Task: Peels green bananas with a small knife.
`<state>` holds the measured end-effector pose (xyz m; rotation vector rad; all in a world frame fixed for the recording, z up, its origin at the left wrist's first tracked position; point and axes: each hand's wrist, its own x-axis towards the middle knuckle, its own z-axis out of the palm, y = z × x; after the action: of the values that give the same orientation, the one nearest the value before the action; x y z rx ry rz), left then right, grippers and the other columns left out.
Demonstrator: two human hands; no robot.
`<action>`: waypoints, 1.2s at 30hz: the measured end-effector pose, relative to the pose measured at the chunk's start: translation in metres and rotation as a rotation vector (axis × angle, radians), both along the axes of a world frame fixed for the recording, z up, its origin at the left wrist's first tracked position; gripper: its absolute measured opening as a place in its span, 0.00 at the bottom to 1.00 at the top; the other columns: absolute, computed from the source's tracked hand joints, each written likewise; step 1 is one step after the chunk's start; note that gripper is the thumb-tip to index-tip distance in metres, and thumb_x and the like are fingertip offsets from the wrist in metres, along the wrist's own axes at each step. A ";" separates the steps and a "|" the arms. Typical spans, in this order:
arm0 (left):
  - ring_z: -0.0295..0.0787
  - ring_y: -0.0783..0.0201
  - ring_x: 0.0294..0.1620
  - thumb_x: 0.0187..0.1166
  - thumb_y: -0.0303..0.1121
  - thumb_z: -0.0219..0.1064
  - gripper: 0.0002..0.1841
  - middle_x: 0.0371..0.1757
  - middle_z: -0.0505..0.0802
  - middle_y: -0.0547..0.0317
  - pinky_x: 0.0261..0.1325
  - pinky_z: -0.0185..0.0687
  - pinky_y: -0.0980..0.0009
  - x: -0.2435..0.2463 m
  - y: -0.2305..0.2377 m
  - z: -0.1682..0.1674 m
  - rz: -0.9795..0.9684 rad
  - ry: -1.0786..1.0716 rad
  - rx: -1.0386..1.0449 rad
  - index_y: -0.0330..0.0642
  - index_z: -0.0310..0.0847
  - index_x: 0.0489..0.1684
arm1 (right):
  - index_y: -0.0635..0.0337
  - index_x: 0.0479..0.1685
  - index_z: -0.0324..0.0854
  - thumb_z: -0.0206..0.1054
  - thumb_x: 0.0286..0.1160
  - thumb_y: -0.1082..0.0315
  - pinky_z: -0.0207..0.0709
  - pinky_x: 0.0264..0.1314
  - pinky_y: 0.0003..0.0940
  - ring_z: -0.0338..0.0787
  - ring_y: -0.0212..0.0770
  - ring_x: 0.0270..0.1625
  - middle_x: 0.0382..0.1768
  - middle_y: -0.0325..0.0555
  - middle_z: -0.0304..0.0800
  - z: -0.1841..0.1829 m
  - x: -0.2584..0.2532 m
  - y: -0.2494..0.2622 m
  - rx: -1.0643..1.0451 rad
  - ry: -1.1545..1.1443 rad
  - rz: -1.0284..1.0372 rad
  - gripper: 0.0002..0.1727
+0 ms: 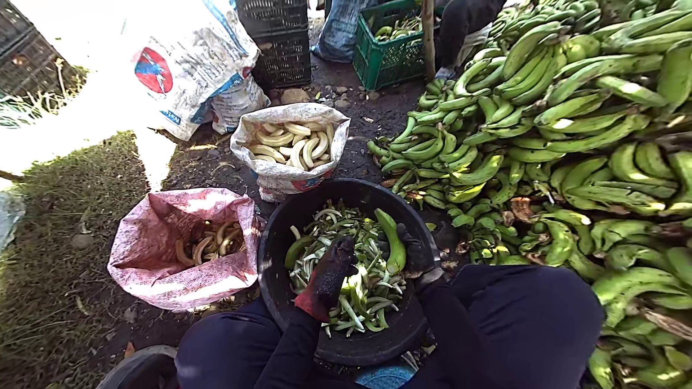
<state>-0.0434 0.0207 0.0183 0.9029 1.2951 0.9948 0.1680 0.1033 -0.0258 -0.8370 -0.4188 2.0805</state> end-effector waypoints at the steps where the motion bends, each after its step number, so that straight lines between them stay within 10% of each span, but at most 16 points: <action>1: 0.91 0.58 0.48 0.90 0.56 0.51 0.28 0.61 0.90 0.53 0.49 0.90 0.58 0.005 -0.001 -0.007 -0.075 0.079 -0.016 0.50 0.74 0.81 | 0.59 0.59 0.76 0.36 0.94 0.47 0.86 0.28 0.30 0.88 0.36 0.29 0.36 0.45 0.87 0.006 -0.001 0.000 0.017 -0.033 -0.003 0.29; 6: 0.87 0.67 0.66 0.87 0.64 0.50 0.27 0.65 0.91 0.65 0.72 0.82 0.54 0.022 -0.008 -0.013 -0.371 0.590 0.078 0.63 0.82 0.74 | 0.61 0.58 0.72 0.29 0.96 0.54 0.86 0.30 0.30 0.92 0.39 0.33 0.40 0.49 0.90 0.005 -0.001 0.001 0.074 0.046 -0.039 0.27; 15: 0.86 0.65 0.66 0.88 0.61 0.51 0.26 0.62 0.91 0.62 0.73 0.80 0.55 0.020 -0.010 -0.008 -0.421 0.696 0.136 0.62 0.83 0.73 | 0.55 0.70 0.72 0.35 0.96 0.53 0.83 0.26 0.29 0.89 0.39 0.30 0.42 0.49 0.89 0.017 -0.004 0.002 0.038 -0.161 -0.012 0.24; 24: 0.86 0.48 0.65 0.81 0.53 0.64 0.25 0.64 0.89 0.48 0.70 0.79 0.44 0.010 0.005 -0.022 -0.172 0.889 0.092 0.61 0.81 0.77 | 0.60 0.69 0.73 0.26 0.96 0.49 0.86 0.44 0.30 0.88 0.31 0.41 0.41 0.43 0.88 0.011 -0.038 -0.026 0.162 -0.302 -0.046 0.33; 27: 0.85 0.42 0.67 0.79 0.58 0.65 0.29 0.66 0.89 0.43 0.71 0.77 0.39 -0.004 0.018 -0.028 0.045 1.010 0.022 0.58 0.81 0.77 | 0.57 0.58 0.76 0.25 0.93 0.41 0.82 0.23 0.31 0.85 0.35 0.25 0.29 0.44 0.86 0.011 -0.060 -0.047 -0.065 -0.305 0.011 0.37; 31: 0.86 0.51 0.66 0.83 0.61 0.60 0.28 0.63 0.90 0.50 0.71 0.79 0.46 -0.026 0.026 -0.024 0.230 0.894 -0.021 0.57 0.81 0.75 | 0.57 0.57 0.75 0.35 0.94 0.41 0.82 0.22 0.34 0.85 0.40 0.24 0.28 0.46 0.84 -0.007 -0.062 -0.065 -0.126 -0.229 0.083 0.31; 36: 0.90 0.63 0.53 0.88 0.60 0.53 0.26 0.54 0.93 0.59 0.59 0.87 0.53 0.001 -0.002 -0.003 -0.090 0.547 0.003 0.54 0.85 0.66 | 0.57 0.70 0.72 0.42 0.96 0.53 0.87 0.29 0.35 0.89 0.39 0.32 0.38 0.46 0.88 0.002 -0.044 -0.023 0.078 -0.425 -0.079 0.22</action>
<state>-0.0420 0.0188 0.0150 1.2791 1.6866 0.6986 0.1242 0.0799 -0.0237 -1.2310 -0.6769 1.7963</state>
